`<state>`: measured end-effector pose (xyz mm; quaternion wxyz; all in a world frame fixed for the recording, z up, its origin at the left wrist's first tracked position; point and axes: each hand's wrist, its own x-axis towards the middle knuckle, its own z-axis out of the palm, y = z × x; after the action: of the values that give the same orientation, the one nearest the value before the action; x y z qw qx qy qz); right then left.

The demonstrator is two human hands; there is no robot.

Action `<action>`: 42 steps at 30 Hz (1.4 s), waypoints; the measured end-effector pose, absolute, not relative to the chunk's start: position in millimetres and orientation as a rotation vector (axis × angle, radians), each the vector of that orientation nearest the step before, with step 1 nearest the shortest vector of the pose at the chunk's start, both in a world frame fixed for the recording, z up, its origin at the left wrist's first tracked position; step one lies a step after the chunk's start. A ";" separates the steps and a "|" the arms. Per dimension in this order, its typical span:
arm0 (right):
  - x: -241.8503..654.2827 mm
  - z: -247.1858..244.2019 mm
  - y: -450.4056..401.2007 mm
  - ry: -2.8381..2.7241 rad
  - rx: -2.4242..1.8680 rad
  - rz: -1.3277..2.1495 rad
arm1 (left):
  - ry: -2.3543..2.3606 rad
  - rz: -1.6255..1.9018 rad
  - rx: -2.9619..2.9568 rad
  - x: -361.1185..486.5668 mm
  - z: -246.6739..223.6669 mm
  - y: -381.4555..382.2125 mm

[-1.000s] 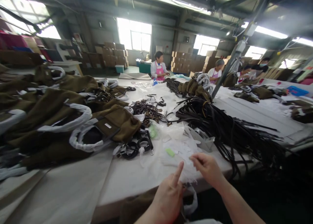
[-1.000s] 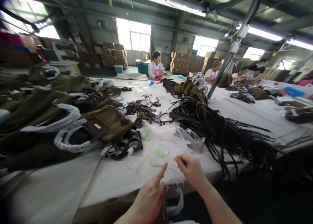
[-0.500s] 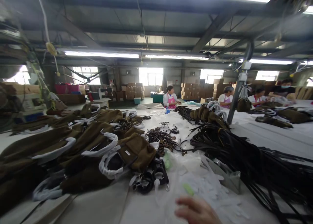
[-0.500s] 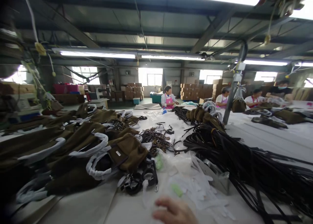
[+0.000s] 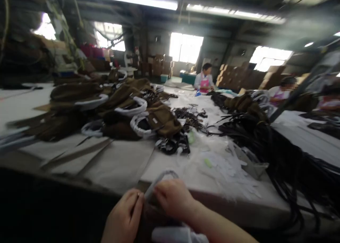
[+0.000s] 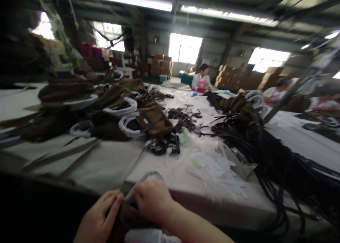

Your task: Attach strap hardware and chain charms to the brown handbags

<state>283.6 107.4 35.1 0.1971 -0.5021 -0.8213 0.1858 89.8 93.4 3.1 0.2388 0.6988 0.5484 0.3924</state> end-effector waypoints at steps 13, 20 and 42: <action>264.6 54.0 75.5 -2.032 -1.167 1.251 | 1.158 1.107 1.196 75.5 10.3 73.5; 268.5 53.1 78.0 -1.995 -1.174 1.291 | 1.127 1.093 1.246 78.1 9.5 75.9; 263.1 54.5 85.2 -1.997 -1.225 1.306 | 1.407 1.083 1.697 76.7 18.7 73.4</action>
<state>263.1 85.2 54.5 0.2277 -0.4447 -0.7250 0.4741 76.7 73.4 18.7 0.3359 0.6509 0.5397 0.4151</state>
